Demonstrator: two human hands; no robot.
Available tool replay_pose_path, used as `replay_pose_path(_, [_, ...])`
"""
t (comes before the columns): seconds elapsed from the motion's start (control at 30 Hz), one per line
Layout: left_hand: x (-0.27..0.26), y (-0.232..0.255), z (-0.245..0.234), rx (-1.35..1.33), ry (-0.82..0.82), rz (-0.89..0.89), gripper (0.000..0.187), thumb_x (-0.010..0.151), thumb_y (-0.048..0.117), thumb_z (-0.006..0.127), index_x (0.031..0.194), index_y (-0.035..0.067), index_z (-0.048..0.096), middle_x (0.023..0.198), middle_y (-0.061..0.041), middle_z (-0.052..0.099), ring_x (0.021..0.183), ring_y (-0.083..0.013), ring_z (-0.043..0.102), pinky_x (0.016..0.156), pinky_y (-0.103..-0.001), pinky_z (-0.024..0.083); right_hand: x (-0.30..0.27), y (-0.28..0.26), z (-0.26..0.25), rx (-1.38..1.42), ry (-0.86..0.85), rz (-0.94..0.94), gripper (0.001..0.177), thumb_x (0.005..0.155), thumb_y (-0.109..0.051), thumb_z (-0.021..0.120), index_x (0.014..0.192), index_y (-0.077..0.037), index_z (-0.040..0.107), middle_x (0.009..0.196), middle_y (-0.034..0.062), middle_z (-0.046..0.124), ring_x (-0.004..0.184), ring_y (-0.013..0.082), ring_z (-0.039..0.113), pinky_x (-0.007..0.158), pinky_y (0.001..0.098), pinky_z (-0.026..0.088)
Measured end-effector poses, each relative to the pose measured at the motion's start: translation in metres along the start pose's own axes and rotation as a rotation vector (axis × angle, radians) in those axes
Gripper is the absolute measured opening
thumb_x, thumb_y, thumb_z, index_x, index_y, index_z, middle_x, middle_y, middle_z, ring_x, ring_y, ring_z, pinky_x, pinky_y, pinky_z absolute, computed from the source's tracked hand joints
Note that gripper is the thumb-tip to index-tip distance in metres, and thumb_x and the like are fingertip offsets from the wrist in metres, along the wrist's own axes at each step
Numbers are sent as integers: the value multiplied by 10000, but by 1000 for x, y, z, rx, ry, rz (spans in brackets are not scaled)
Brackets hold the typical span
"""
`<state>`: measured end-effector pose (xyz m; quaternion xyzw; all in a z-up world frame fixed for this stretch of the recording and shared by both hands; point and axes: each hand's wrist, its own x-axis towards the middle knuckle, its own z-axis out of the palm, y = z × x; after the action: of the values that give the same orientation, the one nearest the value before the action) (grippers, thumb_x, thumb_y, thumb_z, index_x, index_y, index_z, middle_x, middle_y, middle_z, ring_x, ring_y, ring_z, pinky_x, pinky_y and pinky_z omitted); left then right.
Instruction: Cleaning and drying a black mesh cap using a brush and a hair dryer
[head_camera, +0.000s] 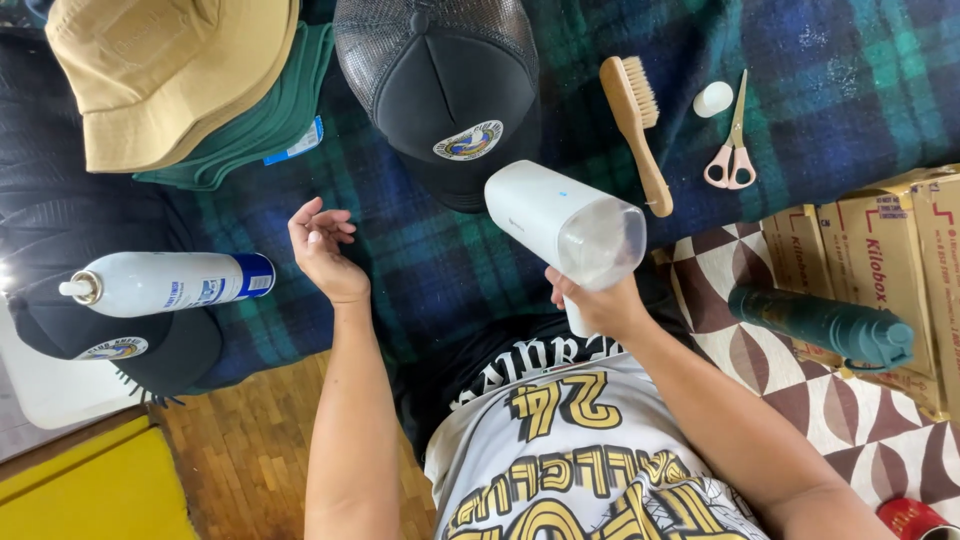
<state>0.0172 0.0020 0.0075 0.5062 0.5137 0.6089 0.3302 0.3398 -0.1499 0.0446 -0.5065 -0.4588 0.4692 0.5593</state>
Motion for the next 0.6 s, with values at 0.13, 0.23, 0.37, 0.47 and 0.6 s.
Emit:
replay_pose_path(0.13, [-1,1,-1,31,-18,15,480,988,382,372,1237,23,569,864,-149,671,718,-173,614,589,-234,472,28,-29,-1,64,43,87,247,970,-184,690,770,-38,685,549,94,671,505,156,701,490,273,577])
replay_pose_path(0.23, [1,-1,0,25,1,23,470,983,368,379,1226,20,580,849,-147,678,696,-171,615,574,-230,468,57,-52,-9,42,212,151,394,1024,-163,565,659,-76,684,486,64,625,417,140,628,454,254,527])
replay_pose_path(0.37, [1,0,1,45,-6,32,477,981,376,378,1226,24,588,845,-143,678,693,-170,622,568,-228,468,74,-55,-18,107,280,163,212,1012,-191,572,913,-18,643,523,105,599,447,188,648,468,284,559])
replay_pose_path(0.47, [0,3,2,47,5,35,486,985,388,378,1224,21,588,846,-144,679,694,-167,620,570,-228,469,62,-58,-8,95,234,132,228,1014,-185,578,876,-19,652,520,110,608,437,192,654,463,283,554])
replay_pose_path(0.6, [0,0,1,11,6,25,495,984,406,386,1223,17,578,846,-152,677,703,-173,624,574,-233,479,6,18,-10,34,55,7,199,959,-57,663,772,7,683,540,139,657,470,203,687,536,283,570])
